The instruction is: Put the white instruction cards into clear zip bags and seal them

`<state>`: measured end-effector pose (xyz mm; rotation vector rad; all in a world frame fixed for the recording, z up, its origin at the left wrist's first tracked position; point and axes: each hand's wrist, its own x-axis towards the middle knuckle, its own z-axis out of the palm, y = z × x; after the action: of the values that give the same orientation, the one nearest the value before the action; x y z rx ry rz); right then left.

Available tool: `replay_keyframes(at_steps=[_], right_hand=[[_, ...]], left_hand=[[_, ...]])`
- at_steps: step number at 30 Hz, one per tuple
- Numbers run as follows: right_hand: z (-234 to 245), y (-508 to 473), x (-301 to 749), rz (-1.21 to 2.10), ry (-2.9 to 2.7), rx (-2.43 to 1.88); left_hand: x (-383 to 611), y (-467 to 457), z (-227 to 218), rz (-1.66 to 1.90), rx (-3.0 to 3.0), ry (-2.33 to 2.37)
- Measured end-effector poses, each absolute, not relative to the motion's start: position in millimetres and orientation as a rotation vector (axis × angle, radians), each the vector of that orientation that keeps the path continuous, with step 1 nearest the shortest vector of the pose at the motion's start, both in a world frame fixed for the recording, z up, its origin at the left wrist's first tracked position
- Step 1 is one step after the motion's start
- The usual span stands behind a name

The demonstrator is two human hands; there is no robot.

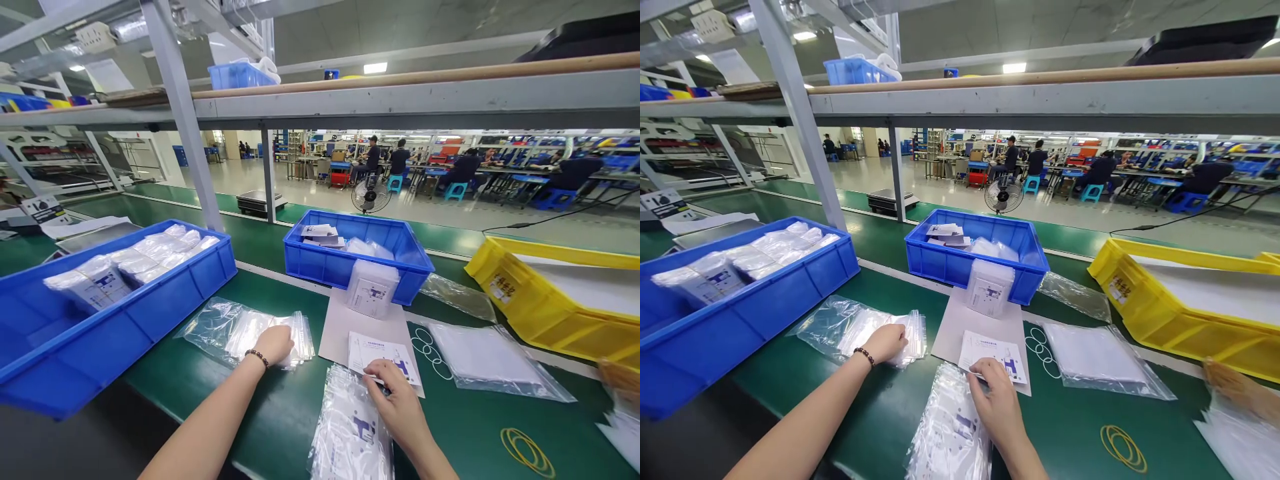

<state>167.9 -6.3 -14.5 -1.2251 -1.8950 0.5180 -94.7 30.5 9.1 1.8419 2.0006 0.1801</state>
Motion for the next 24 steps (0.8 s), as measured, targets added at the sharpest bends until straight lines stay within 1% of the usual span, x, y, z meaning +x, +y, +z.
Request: replay_keyframes(at_steps=[4,6,9,11,12,13,15,18,20,22,24], right_hand=[[0.0,-8.8,167.0,0.656,-1.825,-1.208],[0.3,-10.0,163.3,0.831,-1.769,-1.180],[-11.4,-11.6,153.3,1.222,-1.603,-1.196],[-21.6,-12.4,147.8,1.342,-1.567,-1.295],[-25.4,-12.7,146.4,1.293,-1.609,-1.355],[-27.7,-12.8,146.1,1.166,-1.684,-1.403],[-28.1,-12.8,147.8,0.783,-1.853,-1.411],[-23.1,-13.1,150.8,0.258,-2.045,-1.181],[-20.2,-13.8,149.9,0.005,-2.084,-1.010],[-18.3,-14.9,147.3,-0.132,-2.072,-0.928],[-15.8,-16.6,144.9,-0.087,-2.057,-0.939]], left_hand=[[-93.7,26.8,22.8,0.316,1.849,1.905],[-83.3,19.0,31.5,0.389,1.857,1.829],[-55.2,0.8,39.3,0.440,1.865,1.699],[-35.0,-10.7,40.4,0.454,1.901,1.592],[-26.5,-14.8,40.0,0.440,1.921,1.547],[-19.7,-17.4,39.0,0.436,1.936,1.507],[-11.0,-17.4,35.6,0.456,1.904,1.464],[-4.6,-8.0,27.0,0.594,1.598,1.392],[-0.5,0.0,20.5,0.671,1.339,1.323],[4.0,5.7,15.1,0.708,1.200,1.278],[7.7,7.5,11.3,0.722,1.179,1.263]])
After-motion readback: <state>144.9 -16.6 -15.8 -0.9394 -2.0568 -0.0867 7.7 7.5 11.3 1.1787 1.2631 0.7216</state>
